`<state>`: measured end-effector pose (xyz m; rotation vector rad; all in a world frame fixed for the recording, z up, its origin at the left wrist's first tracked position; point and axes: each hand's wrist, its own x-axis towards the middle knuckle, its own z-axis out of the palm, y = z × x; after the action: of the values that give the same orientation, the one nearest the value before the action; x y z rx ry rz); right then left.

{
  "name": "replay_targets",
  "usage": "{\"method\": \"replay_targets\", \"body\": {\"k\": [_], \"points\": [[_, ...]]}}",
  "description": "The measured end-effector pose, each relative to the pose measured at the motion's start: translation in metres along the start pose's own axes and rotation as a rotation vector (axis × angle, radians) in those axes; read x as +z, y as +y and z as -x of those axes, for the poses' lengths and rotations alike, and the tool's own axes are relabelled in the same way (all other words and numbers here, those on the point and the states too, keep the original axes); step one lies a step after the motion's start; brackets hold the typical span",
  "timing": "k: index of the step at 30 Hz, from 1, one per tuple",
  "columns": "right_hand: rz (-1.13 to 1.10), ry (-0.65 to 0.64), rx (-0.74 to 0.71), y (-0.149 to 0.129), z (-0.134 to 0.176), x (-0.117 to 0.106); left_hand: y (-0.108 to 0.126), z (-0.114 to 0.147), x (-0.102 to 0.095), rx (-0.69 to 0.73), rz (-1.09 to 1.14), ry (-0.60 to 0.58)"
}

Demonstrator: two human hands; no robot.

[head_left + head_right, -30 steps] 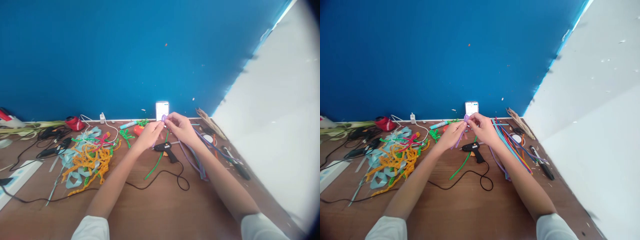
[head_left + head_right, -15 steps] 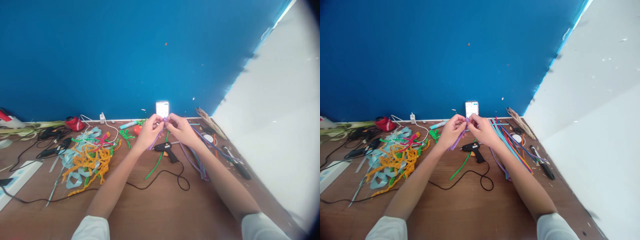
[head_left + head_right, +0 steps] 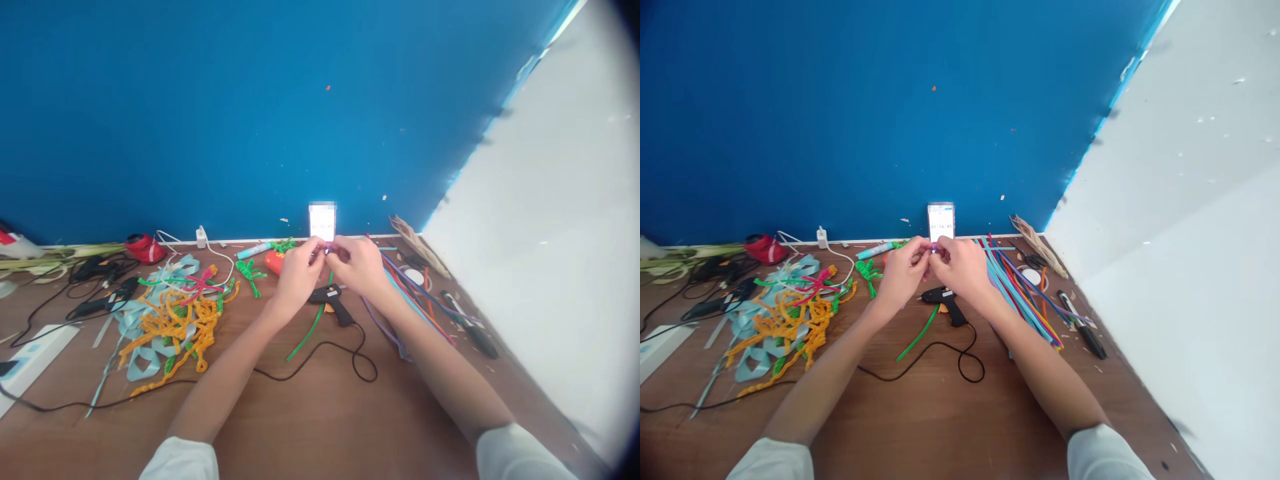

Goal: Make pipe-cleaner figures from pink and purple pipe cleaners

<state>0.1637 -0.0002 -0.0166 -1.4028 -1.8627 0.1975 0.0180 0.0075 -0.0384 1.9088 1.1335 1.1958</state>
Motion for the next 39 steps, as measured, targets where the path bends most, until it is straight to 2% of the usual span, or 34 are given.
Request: {"method": "replay_targets", "body": {"k": [3,8,15,18,22,24,28,33,36,39], "points": [[-0.023,-0.006,-0.02,0.002,-0.001,-0.003,0.002,-0.002,-0.001,-0.039,0.12,-0.01],[-0.247,-0.069,-0.078,0.004,-0.004,-0.01,0.005,-0.005,-0.006,-0.114,0.36,-0.018],[-0.336,-0.06,-0.117,0.003,-0.003,-0.014,0.003,-0.008,-0.007,-0.096,0.386,-0.025],[-0.251,-0.064,-0.147,0.006,-0.002,-0.015,0.002,-0.008,-0.007,-0.122,0.427,-0.017],[0.003,-0.024,-0.215,0.011,-0.003,-0.011,0.002,-0.009,-0.007,-0.196,0.485,-0.004],[0.025,-0.015,-0.235,0.012,-0.003,-0.009,0.001,-0.01,-0.006,-0.198,0.49,0.003],[-0.202,-0.024,-0.158,0.014,-0.005,-0.011,-0.002,-0.009,-0.007,-0.128,0.456,-0.024],[-0.562,-0.072,0.012,0.015,-0.006,-0.01,-0.004,-0.008,-0.01,-0.034,0.256,-0.015],[-0.613,-0.116,0.046,0.015,-0.006,-0.005,-0.007,-0.008,-0.01,-0.035,0.23,0.015],[-0.593,-0.104,0.039,0.014,-0.005,0.001,-0.011,-0.01,-0.01,-0.041,0.213,0.013]]}}
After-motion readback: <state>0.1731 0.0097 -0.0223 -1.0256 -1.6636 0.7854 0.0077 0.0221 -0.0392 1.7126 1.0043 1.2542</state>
